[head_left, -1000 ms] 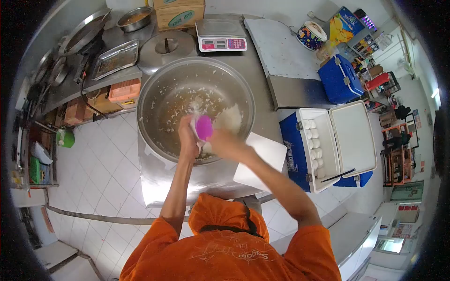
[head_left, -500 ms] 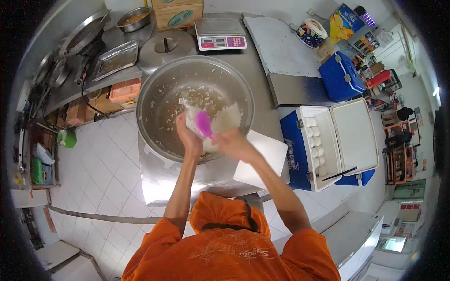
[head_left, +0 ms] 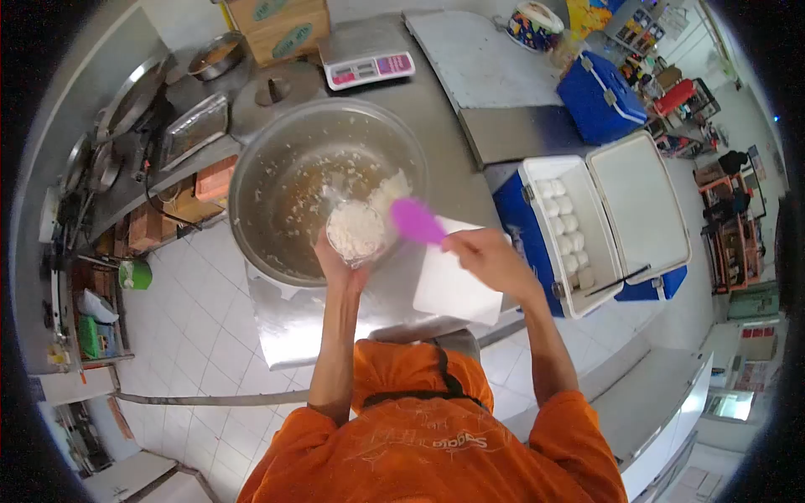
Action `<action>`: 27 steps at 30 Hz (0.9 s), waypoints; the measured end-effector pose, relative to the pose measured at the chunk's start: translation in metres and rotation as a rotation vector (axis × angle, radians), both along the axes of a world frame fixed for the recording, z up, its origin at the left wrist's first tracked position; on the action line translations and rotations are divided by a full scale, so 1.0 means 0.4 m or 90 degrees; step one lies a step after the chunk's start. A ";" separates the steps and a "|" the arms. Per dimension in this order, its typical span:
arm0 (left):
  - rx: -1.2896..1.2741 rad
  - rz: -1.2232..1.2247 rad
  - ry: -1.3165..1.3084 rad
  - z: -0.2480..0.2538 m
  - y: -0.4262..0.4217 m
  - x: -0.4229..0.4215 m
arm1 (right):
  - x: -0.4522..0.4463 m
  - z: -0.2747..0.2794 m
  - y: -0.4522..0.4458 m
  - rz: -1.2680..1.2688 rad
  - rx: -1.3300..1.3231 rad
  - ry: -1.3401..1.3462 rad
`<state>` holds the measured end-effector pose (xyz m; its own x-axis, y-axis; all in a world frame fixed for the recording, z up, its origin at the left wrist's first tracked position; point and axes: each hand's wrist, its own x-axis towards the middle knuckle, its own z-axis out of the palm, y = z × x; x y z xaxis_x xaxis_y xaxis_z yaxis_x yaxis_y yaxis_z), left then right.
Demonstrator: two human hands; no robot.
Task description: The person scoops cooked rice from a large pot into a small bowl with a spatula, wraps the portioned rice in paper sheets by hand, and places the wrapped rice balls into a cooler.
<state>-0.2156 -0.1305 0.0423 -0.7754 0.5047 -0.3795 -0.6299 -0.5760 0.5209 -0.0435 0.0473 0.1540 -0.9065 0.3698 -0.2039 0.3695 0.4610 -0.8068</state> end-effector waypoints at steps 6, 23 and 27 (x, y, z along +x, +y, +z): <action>-0.236 -0.103 0.026 -0.079 0.114 0.272 | 0.367 -0.278 0.066 -0.451 -0.306 0.023; -0.468 0.062 1.138 -0.255 0.216 0.255 | 0.725 -0.570 0.080 -0.693 -0.287 -0.004; -0.613 0.348 1.096 -0.043 -0.007 0.077 | 0.558 -0.520 0.138 -0.519 0.090 0.054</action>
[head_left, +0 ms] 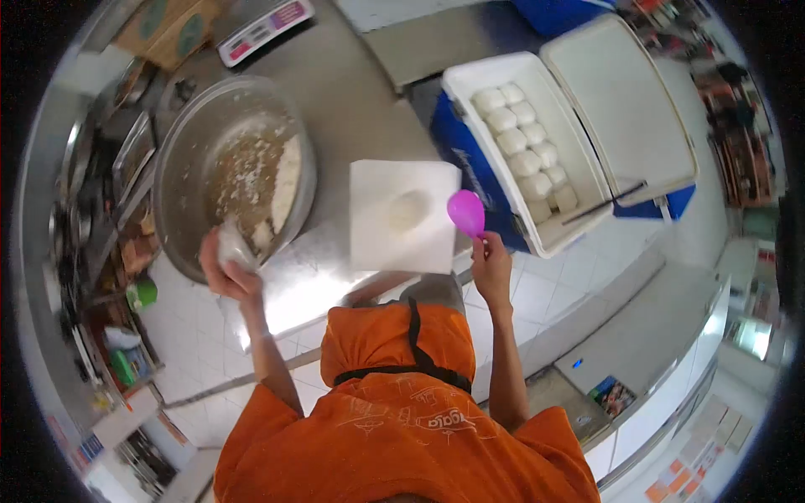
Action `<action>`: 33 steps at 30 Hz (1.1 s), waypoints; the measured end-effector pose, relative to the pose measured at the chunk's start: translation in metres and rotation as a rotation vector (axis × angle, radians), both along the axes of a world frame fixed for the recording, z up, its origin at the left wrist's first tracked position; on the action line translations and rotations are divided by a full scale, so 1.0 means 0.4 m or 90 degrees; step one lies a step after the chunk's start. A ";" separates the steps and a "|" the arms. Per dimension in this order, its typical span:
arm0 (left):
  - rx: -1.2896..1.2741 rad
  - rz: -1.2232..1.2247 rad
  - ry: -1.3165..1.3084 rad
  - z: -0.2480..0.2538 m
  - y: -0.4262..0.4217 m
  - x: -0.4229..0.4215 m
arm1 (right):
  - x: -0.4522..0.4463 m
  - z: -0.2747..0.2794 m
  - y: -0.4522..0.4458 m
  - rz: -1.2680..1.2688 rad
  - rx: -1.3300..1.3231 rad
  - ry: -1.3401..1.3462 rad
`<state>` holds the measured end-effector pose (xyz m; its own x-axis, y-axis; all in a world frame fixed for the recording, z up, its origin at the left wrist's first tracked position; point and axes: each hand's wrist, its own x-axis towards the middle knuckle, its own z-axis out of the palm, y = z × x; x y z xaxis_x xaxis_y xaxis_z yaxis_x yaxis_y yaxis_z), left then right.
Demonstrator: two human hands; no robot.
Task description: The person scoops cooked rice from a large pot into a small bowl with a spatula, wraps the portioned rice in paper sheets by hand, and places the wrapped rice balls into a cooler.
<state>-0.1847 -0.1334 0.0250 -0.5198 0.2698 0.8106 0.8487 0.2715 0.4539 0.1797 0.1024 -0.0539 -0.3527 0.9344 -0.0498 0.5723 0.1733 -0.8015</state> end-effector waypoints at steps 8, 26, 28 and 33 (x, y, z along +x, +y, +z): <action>-0.096 0.230 -0.295 -0.098 -0.194 -0.138 | -0.746 0.259 -0.080 0.442 0.426 -0.100; 0.022 0.235 -0.275 -0.044 -0.172 -0.134 | -1.021 0.056 -0.140 0.643 0.405 -0.492; 0.022 0.240 -0.273 -0.056 -0.176 -0.138 | -1.017 0.073 -0.169 0.674 0.389 -0.526; -0.002 0.278 -0.317 -0.073 -0.178 -0.138 | -1.013 0.124 -0.215 0.744 0.356 -0.591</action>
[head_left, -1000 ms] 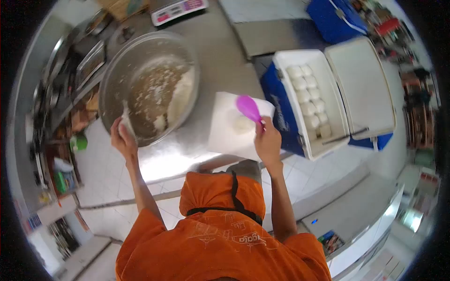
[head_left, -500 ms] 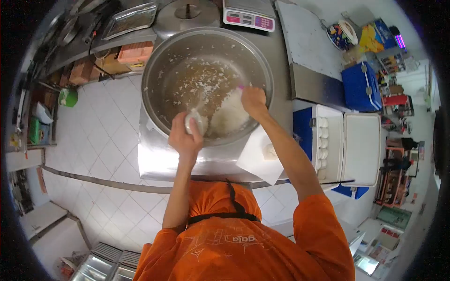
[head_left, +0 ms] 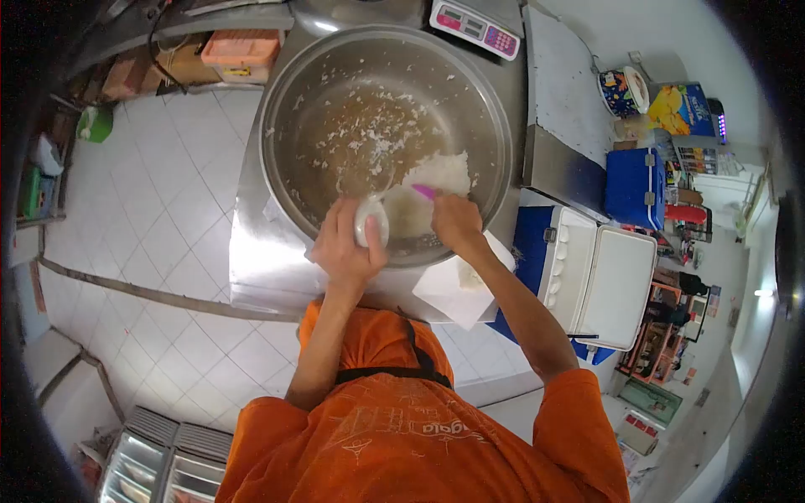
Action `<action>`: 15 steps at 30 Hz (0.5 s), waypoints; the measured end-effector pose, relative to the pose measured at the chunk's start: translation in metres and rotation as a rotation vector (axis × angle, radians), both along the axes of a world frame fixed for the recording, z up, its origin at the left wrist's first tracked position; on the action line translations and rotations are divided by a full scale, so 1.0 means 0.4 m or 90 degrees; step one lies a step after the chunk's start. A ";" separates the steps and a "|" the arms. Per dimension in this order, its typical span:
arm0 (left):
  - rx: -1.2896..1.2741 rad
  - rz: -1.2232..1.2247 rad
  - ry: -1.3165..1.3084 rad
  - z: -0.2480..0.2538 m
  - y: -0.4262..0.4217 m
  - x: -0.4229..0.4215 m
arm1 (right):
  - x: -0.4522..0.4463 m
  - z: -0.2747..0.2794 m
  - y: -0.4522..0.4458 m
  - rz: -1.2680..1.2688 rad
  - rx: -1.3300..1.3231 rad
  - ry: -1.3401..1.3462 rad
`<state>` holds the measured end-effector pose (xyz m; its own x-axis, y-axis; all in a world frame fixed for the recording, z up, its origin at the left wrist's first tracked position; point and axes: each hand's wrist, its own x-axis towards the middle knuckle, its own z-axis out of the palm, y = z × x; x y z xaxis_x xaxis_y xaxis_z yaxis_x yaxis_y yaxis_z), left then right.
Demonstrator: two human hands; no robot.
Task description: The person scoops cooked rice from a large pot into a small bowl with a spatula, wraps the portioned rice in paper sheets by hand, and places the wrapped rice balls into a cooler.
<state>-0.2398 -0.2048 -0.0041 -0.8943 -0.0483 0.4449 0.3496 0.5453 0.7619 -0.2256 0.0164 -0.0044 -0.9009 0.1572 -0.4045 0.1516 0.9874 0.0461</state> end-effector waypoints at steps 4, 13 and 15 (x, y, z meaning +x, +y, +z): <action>0.013 0.003 0.021 0.011 -0.002 -0.003 | 0.024 0.025 -0.025 0.019 -0.013 0.009; 0.064 0.012 0.073 -0.016 -0.006 -0.001 | 0.012 -0.003 -0.062 0.154 -0.114 -0.147; 0.072 0.012 0.082 -0.014 -0.011 -0.003 | -0.009 -0.079 -0.057 0.166 -0.209 -0.147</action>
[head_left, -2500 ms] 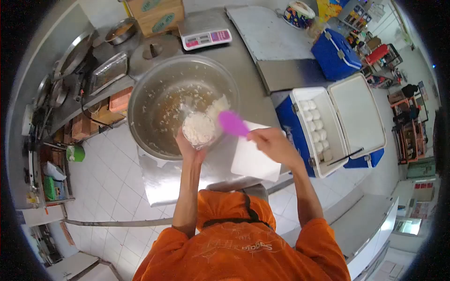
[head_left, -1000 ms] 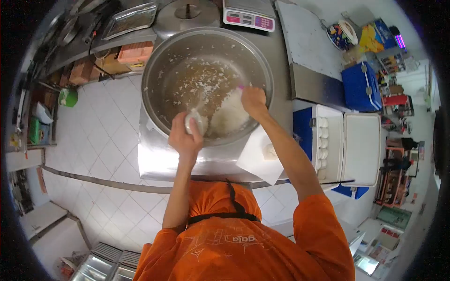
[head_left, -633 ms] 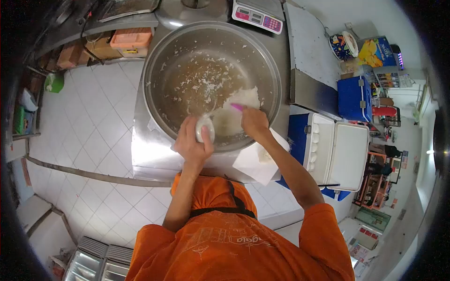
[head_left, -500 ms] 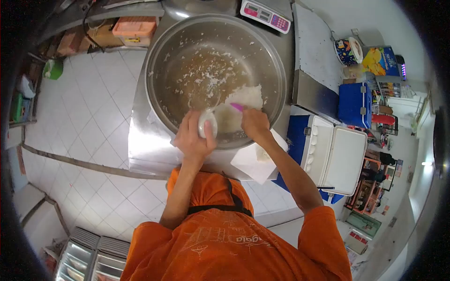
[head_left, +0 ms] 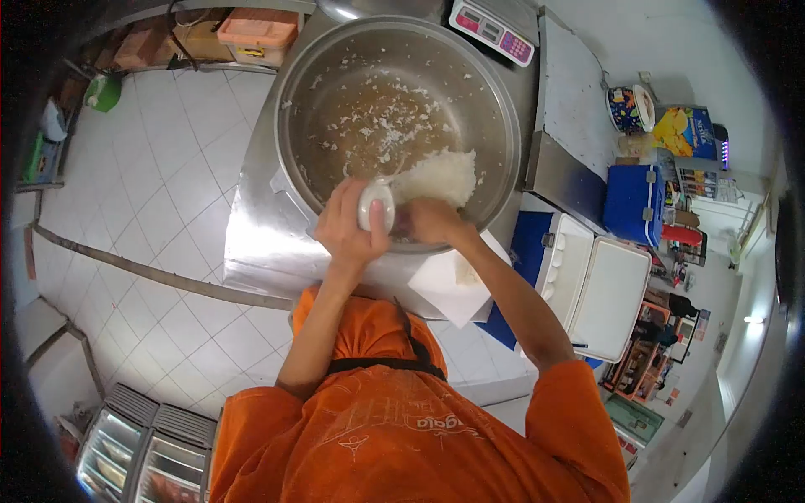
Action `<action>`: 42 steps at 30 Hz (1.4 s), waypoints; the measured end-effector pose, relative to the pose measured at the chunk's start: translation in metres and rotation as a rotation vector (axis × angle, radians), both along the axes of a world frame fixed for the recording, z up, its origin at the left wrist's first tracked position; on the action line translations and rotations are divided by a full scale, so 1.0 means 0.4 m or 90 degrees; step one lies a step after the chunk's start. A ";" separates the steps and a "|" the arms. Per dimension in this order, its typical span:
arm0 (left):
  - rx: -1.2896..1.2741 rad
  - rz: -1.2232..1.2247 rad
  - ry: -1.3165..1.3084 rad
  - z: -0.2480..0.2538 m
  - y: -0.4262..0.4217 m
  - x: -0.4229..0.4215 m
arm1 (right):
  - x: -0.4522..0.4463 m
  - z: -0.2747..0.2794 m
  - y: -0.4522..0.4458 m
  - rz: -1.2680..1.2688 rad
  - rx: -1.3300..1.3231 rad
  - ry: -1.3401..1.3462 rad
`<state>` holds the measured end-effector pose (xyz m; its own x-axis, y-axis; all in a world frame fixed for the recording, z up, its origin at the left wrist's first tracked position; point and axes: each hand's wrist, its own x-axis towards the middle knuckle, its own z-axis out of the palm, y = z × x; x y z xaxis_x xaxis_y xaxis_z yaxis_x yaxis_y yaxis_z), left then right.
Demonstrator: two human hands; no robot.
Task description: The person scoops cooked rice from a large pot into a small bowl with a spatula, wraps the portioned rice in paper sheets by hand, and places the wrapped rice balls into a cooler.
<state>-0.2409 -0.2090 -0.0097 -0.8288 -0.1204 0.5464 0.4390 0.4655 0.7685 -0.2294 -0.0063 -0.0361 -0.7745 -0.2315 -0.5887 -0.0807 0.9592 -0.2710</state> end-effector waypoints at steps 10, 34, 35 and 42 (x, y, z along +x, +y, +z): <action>0.421 -0.084 -0.431 0.146 -0.125 -0.081 | -0.094 0.314 0.065 -0.080 -0.237 0.025; 0.380 0.054 -0.032 -0.010 -0.057 -0.039 | -0.169 -0.061 0.011 0.126 0.083 0.186; 0.325 0.063 -0.056 -0.029 -0.059 -0.031 | -0.147 -0.073 0.003 0.183 0.085 0.123; 0.274 0.067 -0.030 -0.005 -0.050 -0.053 | -0.113 0.074 0.185 0.114 -0.160 -0.112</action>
<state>-0.2622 -0.2291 -0.0116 -0.8230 -0.4134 0.3895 0.3657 0.1390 0.9203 -0.2744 0.0679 -0.0066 -0.6009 -0.5088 -0.6165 -0.1722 0.8356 -0.5217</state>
